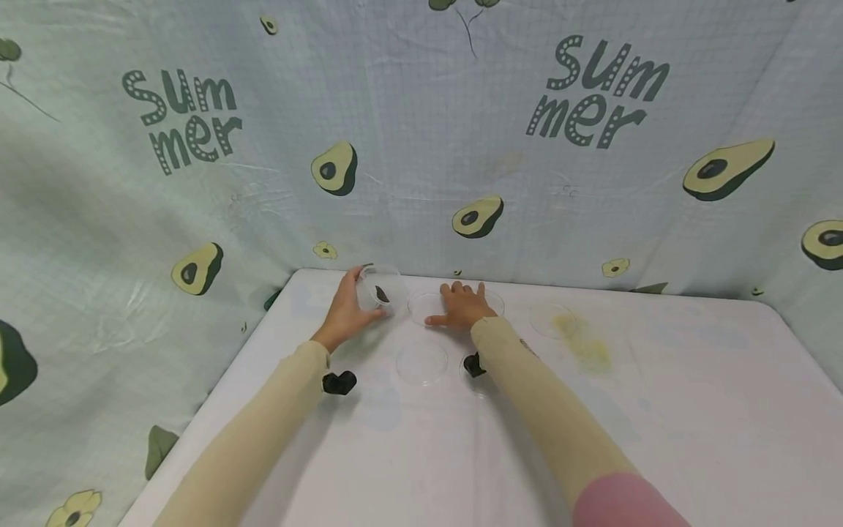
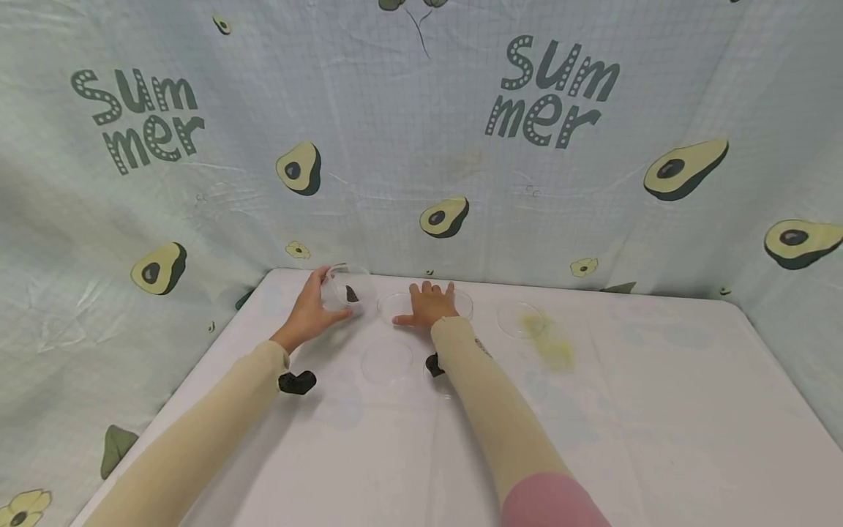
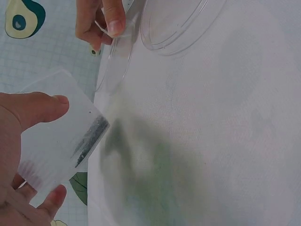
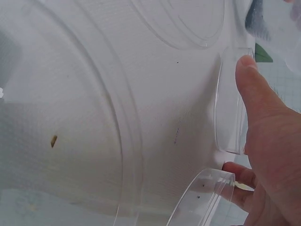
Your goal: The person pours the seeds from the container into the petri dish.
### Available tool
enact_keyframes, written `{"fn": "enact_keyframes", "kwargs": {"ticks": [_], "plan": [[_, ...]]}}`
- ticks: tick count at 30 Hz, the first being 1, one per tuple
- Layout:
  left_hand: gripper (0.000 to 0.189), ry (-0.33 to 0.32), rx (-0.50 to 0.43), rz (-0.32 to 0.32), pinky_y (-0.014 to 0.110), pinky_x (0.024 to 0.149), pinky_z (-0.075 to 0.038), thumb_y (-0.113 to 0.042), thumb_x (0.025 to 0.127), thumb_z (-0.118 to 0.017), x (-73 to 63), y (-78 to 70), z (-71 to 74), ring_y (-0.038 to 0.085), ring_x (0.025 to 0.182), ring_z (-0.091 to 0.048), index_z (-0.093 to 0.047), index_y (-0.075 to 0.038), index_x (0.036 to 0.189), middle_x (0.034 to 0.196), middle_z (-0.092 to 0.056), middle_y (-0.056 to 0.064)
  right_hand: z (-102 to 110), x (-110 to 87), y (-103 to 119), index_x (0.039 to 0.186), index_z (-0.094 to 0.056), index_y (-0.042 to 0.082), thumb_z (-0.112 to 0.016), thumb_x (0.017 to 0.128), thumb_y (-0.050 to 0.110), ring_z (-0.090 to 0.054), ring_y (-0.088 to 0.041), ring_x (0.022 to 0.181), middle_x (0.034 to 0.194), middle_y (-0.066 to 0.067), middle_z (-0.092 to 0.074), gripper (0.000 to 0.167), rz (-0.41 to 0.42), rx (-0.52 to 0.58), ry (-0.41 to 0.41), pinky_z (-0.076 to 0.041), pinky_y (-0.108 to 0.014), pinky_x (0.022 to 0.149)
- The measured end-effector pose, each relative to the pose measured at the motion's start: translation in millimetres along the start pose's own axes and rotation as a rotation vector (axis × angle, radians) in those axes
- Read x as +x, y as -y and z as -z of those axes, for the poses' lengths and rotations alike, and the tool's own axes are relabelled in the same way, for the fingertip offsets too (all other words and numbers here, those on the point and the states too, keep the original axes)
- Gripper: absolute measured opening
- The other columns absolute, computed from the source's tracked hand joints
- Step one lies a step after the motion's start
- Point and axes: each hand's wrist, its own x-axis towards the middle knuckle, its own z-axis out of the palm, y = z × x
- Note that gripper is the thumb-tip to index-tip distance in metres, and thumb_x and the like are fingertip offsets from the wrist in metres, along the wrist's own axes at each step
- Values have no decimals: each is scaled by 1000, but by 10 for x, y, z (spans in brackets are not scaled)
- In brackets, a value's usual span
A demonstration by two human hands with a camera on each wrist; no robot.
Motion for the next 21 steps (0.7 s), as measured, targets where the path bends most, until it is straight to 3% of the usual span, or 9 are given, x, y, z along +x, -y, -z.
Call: {"fn": "enact_keyframes", "kwargs": {"ticks": [6, 21], "plan": [[92, 1, 37, -19, 50, 118, -26, -15, 79, -79, 17, -53, -6, 36, 140, -31, -21, -1, 149, 150, -31, 22, -13, 16, 5, 144, -38, 8, -58, 85, 65, -40, -36, 137, 145, -17, -42, 83, -12, 2, 3, -11, -64, 118], [89, -46, 159, -166, 47, 118, -27, -10, 78, -80, 111, -124, -83, 34, 141, -31, -27, -7, 149, 150, -33, 18, -30, 64, 1, 145, -37, 9, -59, 84, 66, -39, -37, 138, 146, -16, -42, 86, -26, -16, 1, -12, -63, 118]]}}
